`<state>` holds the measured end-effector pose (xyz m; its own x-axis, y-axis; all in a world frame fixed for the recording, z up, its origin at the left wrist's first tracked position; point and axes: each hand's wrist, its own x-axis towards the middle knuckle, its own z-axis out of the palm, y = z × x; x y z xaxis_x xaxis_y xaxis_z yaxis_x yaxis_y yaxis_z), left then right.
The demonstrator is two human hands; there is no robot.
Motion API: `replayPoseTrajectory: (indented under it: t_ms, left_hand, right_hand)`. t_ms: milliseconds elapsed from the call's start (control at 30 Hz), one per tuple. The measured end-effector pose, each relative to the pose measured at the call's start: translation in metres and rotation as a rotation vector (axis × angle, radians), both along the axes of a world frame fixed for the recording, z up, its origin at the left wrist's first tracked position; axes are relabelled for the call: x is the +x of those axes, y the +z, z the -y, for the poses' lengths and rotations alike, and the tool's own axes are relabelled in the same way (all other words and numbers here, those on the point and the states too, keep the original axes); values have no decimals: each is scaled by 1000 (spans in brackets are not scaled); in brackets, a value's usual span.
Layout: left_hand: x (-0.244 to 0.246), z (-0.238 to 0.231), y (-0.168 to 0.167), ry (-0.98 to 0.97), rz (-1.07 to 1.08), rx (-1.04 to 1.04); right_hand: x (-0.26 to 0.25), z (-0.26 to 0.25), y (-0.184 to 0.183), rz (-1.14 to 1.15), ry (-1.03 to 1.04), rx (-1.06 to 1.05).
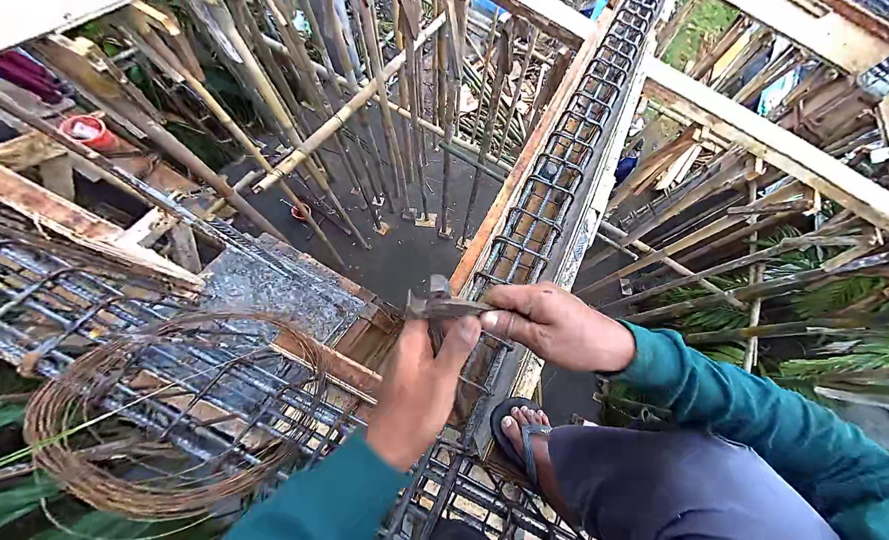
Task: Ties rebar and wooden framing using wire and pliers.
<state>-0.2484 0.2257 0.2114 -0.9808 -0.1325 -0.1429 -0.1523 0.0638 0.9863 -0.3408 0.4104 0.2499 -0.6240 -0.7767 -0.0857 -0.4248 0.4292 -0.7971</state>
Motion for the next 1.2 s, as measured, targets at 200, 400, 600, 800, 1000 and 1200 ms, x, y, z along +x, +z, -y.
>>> replayPoseTrajectory:
  t_ms: [200, 400, 600, 800, 1000, 1200]
  left_hand:
    - [-42, -81, -58, 334, 481, 487]
    - [-49, -126, -101, 757, 622, 1141]
    - [-47, -110, -131, 968, 561, 1330]
    - [-47, -91, -136, 1029, 544, 1335]
    - [-47, -68, -143, 1013, 610, 1471]
    - [-44, -54, -150, 975, 585, 1601]
  right_hand:
    - [-51, -21, 0, 109, 58, 504]
    - [-76, 27, -41, -204, 323, 962]
    - [-43, 84, -71, -388, 483, 1094]
    - [32, 148, -35, -465, 542, 1286]
    - [119, 235, 47, -337, 533, 1425]
    - [129, 252, 35, -388, 550, 1483]
